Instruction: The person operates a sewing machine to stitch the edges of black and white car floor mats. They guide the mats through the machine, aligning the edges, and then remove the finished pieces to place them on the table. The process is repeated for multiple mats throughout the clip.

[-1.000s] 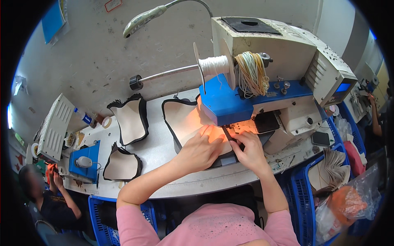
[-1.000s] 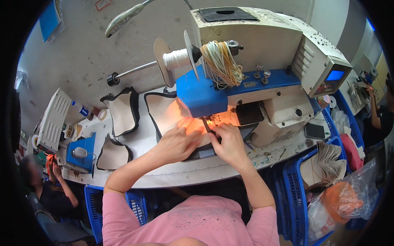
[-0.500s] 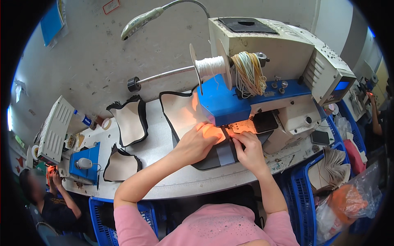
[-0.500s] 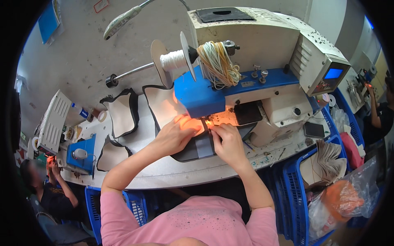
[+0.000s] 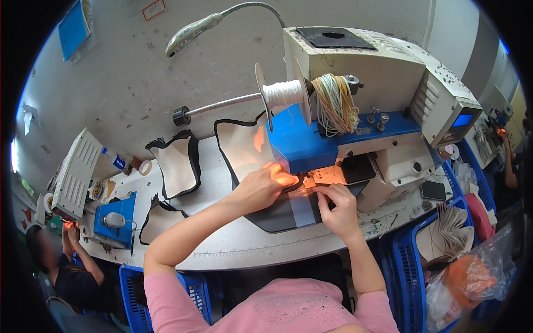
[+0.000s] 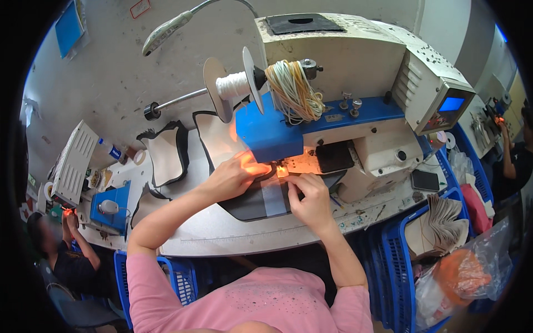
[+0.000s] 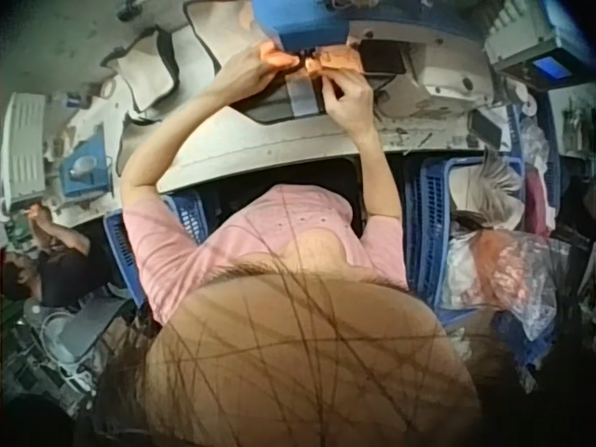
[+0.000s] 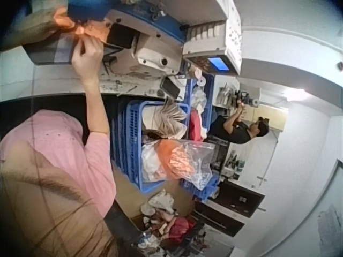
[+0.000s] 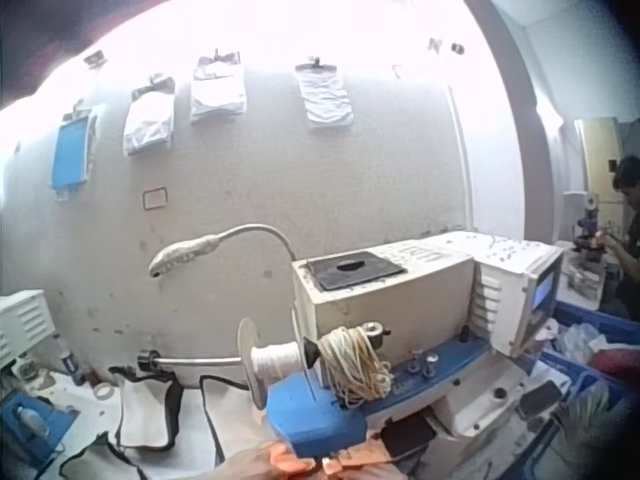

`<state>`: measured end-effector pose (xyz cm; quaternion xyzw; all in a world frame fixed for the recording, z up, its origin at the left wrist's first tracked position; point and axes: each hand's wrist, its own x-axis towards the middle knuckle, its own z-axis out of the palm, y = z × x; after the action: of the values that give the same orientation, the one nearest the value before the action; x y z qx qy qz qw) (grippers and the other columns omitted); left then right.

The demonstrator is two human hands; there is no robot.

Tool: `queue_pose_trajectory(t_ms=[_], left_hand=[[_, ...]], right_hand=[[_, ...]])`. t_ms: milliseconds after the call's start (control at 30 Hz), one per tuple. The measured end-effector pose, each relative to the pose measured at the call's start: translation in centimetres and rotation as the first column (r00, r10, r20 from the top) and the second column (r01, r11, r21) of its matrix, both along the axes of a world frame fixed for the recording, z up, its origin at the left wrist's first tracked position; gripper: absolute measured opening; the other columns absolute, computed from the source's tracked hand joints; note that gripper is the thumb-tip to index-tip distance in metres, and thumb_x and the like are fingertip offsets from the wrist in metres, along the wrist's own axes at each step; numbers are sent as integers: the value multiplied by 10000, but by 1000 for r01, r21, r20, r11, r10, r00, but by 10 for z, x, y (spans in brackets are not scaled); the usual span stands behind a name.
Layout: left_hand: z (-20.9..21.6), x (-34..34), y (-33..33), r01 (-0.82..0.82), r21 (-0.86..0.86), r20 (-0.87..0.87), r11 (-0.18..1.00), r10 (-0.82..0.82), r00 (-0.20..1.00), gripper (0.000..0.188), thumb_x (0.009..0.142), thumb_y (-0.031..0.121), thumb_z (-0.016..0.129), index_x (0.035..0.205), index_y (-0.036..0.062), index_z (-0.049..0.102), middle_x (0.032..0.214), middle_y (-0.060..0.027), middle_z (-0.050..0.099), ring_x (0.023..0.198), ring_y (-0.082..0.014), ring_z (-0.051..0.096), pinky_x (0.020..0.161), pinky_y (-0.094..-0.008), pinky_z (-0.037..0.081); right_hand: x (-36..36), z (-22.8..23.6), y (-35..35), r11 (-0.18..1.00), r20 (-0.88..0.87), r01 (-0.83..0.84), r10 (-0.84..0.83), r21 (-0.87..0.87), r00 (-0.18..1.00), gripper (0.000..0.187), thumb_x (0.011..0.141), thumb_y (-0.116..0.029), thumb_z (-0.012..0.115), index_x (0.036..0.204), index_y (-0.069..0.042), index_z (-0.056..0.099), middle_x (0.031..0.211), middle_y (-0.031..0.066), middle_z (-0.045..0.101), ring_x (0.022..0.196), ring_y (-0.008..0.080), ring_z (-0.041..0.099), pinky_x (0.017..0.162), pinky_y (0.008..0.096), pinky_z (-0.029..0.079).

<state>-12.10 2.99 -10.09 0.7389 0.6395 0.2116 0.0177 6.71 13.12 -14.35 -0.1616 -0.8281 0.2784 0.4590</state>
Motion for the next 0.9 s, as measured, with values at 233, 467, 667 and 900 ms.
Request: queue_pose_trajectory(t_ms=[233,467,667,900], left_hand=[[-8,-4,4,-50,20,-58,999,51,997,332,734,31,569,1026,163,652,995,-85,537,964,-264,522,723,-363,501],[-13,4,0,-168,18,-42,986,169,985,362,724,18,582,1052,157,646,1056,-128,524,966,-313,520,803,-383,465],[-7,22,-2,-235,28,-77,972,236,969,293,741,32,565,1025,70,622,1072,-134,492,966,-301,494,792,-379,474],[-2,41,-5,-278,12,-169,961,276,946,139,739,56,555,843,-18,610,981,-171,523,890,-319,496,787,-367,455]], right_hand=[[2,1,0,999,32,-8,10,-51,999,121,701,21,596,806,-1,651,666,99,580,638,255,546,615,341,427],[1,1,0,1000,11,-15,15,-27,1000,132,707,32,600,817,-6,661,650,87,572,587,216,520,549,310,407],[2,0,0,999,30,-16,17,-52,999,134,702,18,595,816,-13,657,655,87,571,630,246,540,607,336,428],[2,2,0,998,32,-23,25,-59,999,137,704,17,596,821,-18,658,660,88,573,636,249,542,610,341,429]])
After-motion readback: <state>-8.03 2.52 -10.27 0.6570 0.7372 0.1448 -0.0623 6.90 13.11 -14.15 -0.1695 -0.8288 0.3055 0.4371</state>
